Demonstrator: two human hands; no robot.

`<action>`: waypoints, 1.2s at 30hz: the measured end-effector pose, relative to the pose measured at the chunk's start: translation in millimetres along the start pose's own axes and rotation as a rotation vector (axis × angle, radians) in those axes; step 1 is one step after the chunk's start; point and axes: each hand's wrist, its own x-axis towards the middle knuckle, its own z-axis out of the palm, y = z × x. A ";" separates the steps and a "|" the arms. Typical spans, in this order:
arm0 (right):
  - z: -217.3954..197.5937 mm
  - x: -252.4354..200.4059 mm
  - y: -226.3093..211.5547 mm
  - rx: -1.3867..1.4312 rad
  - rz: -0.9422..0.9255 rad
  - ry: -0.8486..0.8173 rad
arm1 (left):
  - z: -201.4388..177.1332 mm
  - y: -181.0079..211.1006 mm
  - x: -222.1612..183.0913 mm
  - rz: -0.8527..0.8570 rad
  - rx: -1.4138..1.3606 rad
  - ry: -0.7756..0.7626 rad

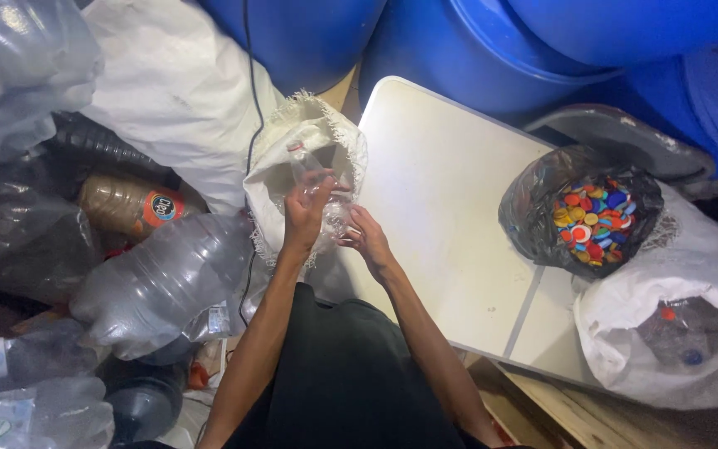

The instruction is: The person repeatedly picks up clear plastic bottles from a white sack, unscrews the caps by hand, and places the caps into a black bag filled with colorful bottle caps. The empty bottles are then placed into a separate white sack. This process is repeated continuously throughout the video.

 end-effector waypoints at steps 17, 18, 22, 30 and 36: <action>-176.4 -145.0 -13.7 0.162 -0.208 0.518 | 169.6 -101.9 -18.3 -0.094 0.702 -0.589; -187.8 -158.8 -11.0 0.195 -0.205 0.531 | 178.1 -112.3 -25.8 -0.102 0.728 -0.613; -233.0 -184.0 -21.6 0.215 -0.267 0.534 | 227.5 -154.0 -38.4 -0.076 0.732 -0.683; -311.5 -209.3 -56.6 0.044 -0.314 0.640 | 333.8 -198.0 -59.0 -0.079 0.809 -0.707; -376.2 -211.6 -58.2 -0.030 -0.354 0.650 | 370.1 -244.5 -50.6 -0.139 0.806 -0.716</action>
